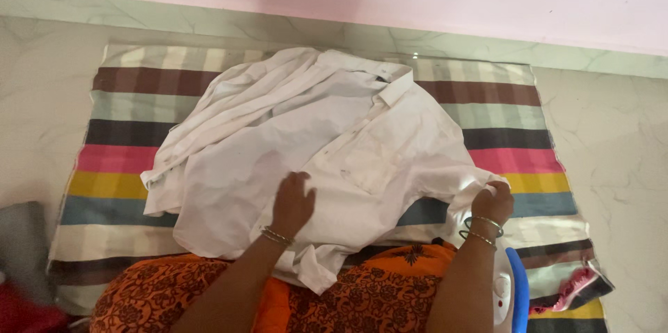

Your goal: The person buttons a white shirt, then irons the front and one sleeve on a striped mat using a handheld iron. The shirt remains on the mat throughout the clip.

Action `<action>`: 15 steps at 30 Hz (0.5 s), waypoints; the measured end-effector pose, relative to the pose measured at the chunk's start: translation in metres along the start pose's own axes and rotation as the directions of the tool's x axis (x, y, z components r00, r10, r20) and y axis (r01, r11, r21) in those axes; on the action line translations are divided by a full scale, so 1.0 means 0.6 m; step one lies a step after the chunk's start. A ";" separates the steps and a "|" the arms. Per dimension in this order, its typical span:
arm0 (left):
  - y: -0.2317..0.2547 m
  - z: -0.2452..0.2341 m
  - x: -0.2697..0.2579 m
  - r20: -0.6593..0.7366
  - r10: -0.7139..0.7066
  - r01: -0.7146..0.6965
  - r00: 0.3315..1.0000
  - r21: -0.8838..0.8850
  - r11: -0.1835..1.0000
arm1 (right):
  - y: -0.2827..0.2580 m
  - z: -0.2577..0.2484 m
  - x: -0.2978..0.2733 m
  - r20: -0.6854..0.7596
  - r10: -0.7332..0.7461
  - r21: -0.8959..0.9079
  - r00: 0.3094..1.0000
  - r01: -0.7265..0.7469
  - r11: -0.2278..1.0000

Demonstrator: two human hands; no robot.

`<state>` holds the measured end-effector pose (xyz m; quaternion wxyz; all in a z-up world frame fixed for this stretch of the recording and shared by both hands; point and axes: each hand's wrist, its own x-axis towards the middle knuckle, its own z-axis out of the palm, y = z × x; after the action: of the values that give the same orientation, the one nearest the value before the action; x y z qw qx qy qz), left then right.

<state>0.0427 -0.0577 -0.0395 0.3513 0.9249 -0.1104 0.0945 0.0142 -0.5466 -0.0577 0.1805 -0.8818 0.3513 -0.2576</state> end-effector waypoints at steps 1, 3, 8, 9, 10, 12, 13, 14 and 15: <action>0.027 0.012 -0.011 0.092 0.128 -0.121 0.988 -0.073 0.990 | 0.004 0.000 0.002 -0.033 -0.037 0.010 0.999 0.038 0.999; 0.088 0.033 -0.062 0.670 0.028 -0.028 0.742 -0.011 1.000 | 0.008 -0.001 0.000 -0.083 -0.073 0.102 0.994 0.081 0.991; 0.151 0.046 -0.164 0.748 -0.034 -0.293 0.663 0.300 0.908 | -0.002 -0.023 -0.003 -0.201 -0.050 0.291 0.978 0.108 0.951; 0.151 0.042 -0.165 0.786 -0.107 -0.335 0.609 0.377 0.863 | -0.001 -0.033 -0.004 -0.184 -0.015 0.314 0.983 0.073 0.947; 0.149 0.033 -0.160 0.810 -0.188 -0.381 0.556 0.449 0.808 | 0.003 -0.042 -0.004 -0.165 0.020 0.339 0.986 0.037 0.940; 0.149 0.013 -0.155 0.798 -0.336 -0.382 0.500 0.552 0.742 | 0.014 -0.046 -0.002 -0.198 0.012 0.324 0.980 0.054 0.944; 0.146 0.001 -0.153 0.774 -0.398 -0.335 0.492 0.591 0.734 | 0.026 -0.049 0.001 -0.248 -0.034 0.282 0.968 0.105 0.954; 0.146 -0.007 -0.151 0.748 -0.457 -0.289 0.481 0.628 0.723 | 0.039 -0.052 0.005 -0.296 -0.081 0.237 0.952 0.155 0.959; 0.150 -0.013 -0.154 0.764 -0.448 -0.288 0.464 0.609 0.739 | 0.051 -0.057 0.009 -0.317 -0.086 0.227 0.945 0.164 0.960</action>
<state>-0.0708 -0.1055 -0.0005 -0.1093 0.8988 -0.1853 -0.3819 -0.0187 -0.5760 -0.0436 0.2174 -0.8225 0.2823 -0.4433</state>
